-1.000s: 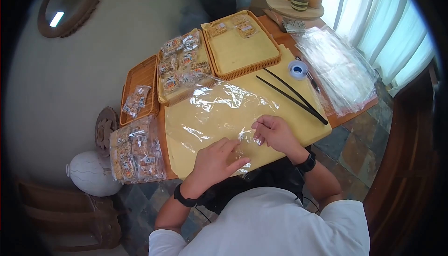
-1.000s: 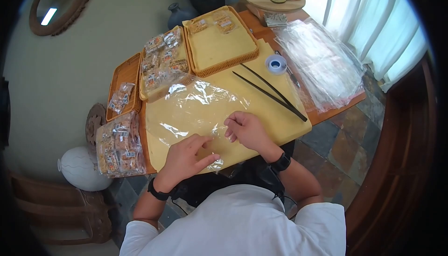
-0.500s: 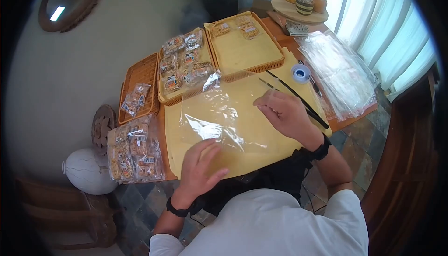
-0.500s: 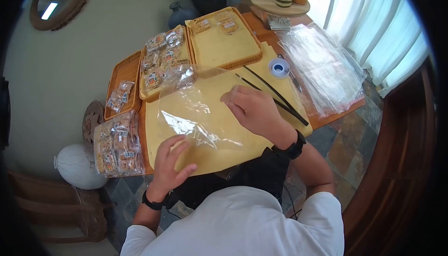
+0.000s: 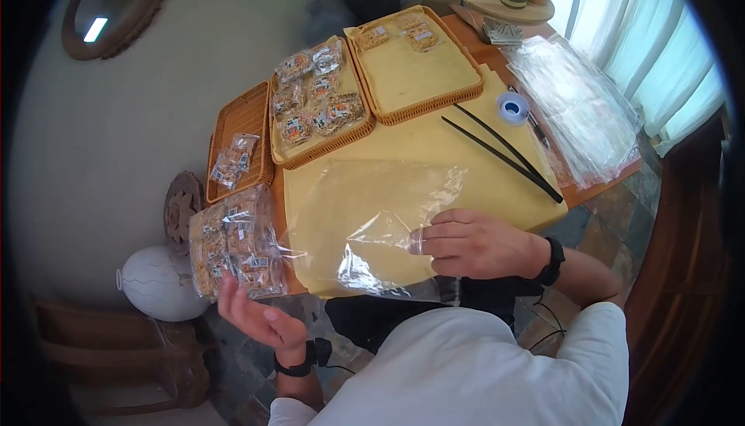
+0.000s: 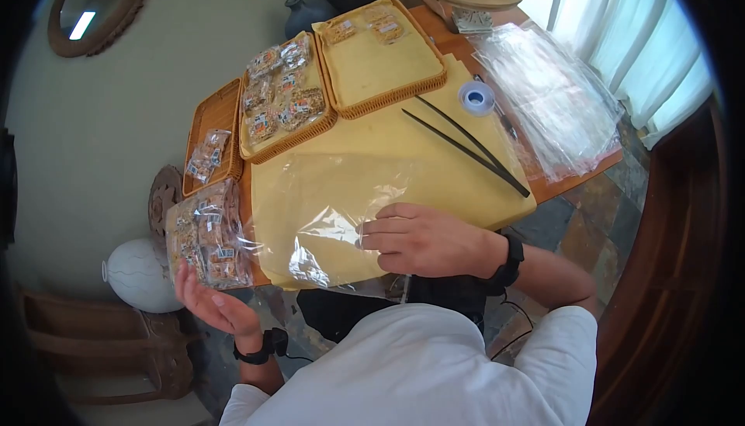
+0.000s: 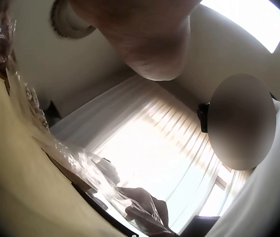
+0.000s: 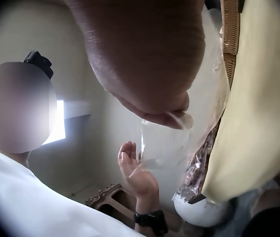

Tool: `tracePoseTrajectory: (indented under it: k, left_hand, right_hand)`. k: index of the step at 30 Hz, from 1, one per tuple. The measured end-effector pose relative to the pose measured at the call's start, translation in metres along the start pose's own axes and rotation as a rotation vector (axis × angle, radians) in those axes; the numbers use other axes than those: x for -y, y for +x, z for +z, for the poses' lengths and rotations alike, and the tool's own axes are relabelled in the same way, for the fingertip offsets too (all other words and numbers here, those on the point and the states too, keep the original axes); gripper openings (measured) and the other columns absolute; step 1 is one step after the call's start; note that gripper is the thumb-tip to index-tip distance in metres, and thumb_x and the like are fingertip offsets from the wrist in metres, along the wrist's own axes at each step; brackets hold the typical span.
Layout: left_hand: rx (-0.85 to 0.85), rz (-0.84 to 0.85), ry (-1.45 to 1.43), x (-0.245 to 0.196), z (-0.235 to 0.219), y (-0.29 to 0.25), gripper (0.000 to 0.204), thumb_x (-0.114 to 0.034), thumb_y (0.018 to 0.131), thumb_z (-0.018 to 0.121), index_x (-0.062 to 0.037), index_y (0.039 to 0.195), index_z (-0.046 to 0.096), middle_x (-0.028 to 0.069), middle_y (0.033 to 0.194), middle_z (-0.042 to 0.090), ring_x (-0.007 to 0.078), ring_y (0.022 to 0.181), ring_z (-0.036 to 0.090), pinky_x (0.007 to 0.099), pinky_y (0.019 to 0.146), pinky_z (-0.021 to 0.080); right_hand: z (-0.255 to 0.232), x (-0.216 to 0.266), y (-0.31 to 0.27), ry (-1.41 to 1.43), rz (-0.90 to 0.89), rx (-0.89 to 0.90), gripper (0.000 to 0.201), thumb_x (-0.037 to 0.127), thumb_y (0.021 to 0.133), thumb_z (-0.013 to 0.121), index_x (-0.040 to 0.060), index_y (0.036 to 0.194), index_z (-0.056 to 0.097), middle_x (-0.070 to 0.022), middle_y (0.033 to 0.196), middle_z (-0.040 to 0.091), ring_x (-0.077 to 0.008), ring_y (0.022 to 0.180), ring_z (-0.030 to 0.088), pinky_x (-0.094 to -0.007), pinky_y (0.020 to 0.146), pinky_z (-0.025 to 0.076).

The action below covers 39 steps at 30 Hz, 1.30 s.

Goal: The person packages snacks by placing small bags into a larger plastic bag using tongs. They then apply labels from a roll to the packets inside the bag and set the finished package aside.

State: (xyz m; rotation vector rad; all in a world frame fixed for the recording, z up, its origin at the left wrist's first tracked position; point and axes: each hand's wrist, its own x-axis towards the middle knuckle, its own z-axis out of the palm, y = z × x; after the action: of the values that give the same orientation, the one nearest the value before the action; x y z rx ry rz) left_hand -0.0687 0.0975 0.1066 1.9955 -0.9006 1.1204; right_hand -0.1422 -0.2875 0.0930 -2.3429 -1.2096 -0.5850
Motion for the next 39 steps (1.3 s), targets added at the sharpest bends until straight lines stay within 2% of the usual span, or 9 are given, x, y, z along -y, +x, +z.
tracePoseTrajectory:
  k: [6,12,17,23,26,32,34,36,39]
  left_hand:
    - [0.711,-0.325,-0.028,-0.010,0.040,0.009,0.053,-0.030,0.107,0.062,0.0026,0.147,0.057,0.0280,0.166,0.043,0.0452,0.153,0.044,0.0562,0.127,0.032]
    - [1.033,-0.254,0.012,0.023,0.095,-0.012,0.073,-0.044,0.106,0.066,-0.0004,0.162,0.046,0.0268,0.173,0.034,0.0480,0.161,0.032,0.0580,0.130,0.026]
    - [1.060,-0.281,0.122,0.003,0.092,-0.031,0.075,-0.042,0.107,0.066,-0.0003,0.164,0.042,0.0266,0.175,0.030,0.0467,0.162,0.030,0.0555,0.131,0.026]
    - [0.992,-0.340,0.188,-0.004,0.075,-0.047,0.071,-0.041,0.107,0.063,-0.0005,0.163,0.045,0.0271,0.173,0.034,0.0463,0.160,0.033,0.0567,0.130,0.027]
    - [0.944,-0.370,0.232,0.004,0.045,-0.055,0.061,-0.029,0.105,0.062,0.0000,0.158,0.051,0.0267,0.168,0.043,0.0450,0.156,0.041,0.0546,0.127,0.033]
    - [0.703,-0.570,0.113,0.011,0.031,-0.048,0.052,-0.003,0.099,0.063,-0.0051,0.151,0.059,0.0186,0.148,0.064,0.0368,0.138,0.061,0.0440,0.116,0.048]
    - [0.608,-0.925,-0.050,0.016,0.054,-0.024,0.047,-0.010,0.104,0.064,-0.0038,0.150,0.059,0.0197,0.145,0.065,0.0365,0.135,0.063,0.0419,0.115,0.048]
    - [0.574,-0.885,-0.146,0.053,0.082,-0.020,0.044,-0.018,0.107,0.066,-0.0044,0.149,0.060,0.0202,0.148,0.064,0.0364,0.136,0.063,0.0431,0.115,0.049]
    - [0.672,-0.458,0.020,0.070,0.125,0.016,0.048,-0.027,0.109,0.065,-0.0052,0.151,0.059,0.0201,0.155,0.060,0.0381,0.142,0.059,0.0456,0.116,0.047]
  right_hand:
    - [0.023,0.006,-0.044,0.076,0.252,0.013,0.005,0.010,0.083,0.073,0.0093,0.087,0.072,-0.0069,0.132,0.073,-0.0243,0.138,0.062,-0.0462,0.117,0.047]
    - [0.015,-0.003,-0.065,0.120,0.485,0.014,0.036,0.002,0.081,0.068,0.0091,0.116,0.074,-0.0089,0.134,0.072,-0.0308,0.135,0.063,-0.0487,0.115,0.047]
    - [0.032,-0.005,-0.070,1.365,1.043,-0.588,0.046,0.005,0.097,0.070,0.0063,0.141,0.058,-0.0097,0.112,0.076,-0.0201,0.108,0.073,-0.0354,0.098,0.054]
    - [0.056,-0.040,-0.053,0.703,1.100,-0.443,0.019,0.010,0.101,0.076,0.0035,0.118,0.070,-0.0061,0.080,0.070,-0.0106,0.064,0.061,-0.0297,0.061,0.050]
    - [0.055,-0.060,-0.048,0.611,1.069,-0.653,0.011,0.010,0.101,0.075,0.0033,0.108,0.073,-0.0049,0.072,0.064,-0.0092,0.061,0.057,-0.0302,0.057,0.047]
    - [0.061,-0.061,-0.045,0.433,1.007,-0.504,0.011,0.008,0.100,0.072,0.0042,0.111,0.072,-0.0143,0.084,0.073,-0.0261,0.069,0.070,-0.0370,0.065,0.055]
    - [0.066,-0.061,-0.046,0.360,1.005,-0.491,0.012,0.008,0.100,0.072,0.0047,0.112,0.072,-0.0163,0.088,0.074,-0.0294,0.072,0.072,-0.0385,0.066,0.056]
    - [0.070,-0.066,-0.051,0.445,1.006,-0.529,0.011,0.005,0.104,0.070,0.0016,0.114,0.071,0.0028,0.075,0.059,-0.0029,0.065,0.050,-0.0235,0.058,0.042]
    - [0.064,-0.063,-0.049,0.467,0.999,-0.496,0.012,0.004,0.103,0.070,0.0014,0.116,0.071,0.0043,0.078,0.057,-0.0015,0.066,0.049,-0.0224,0.059,0.041]
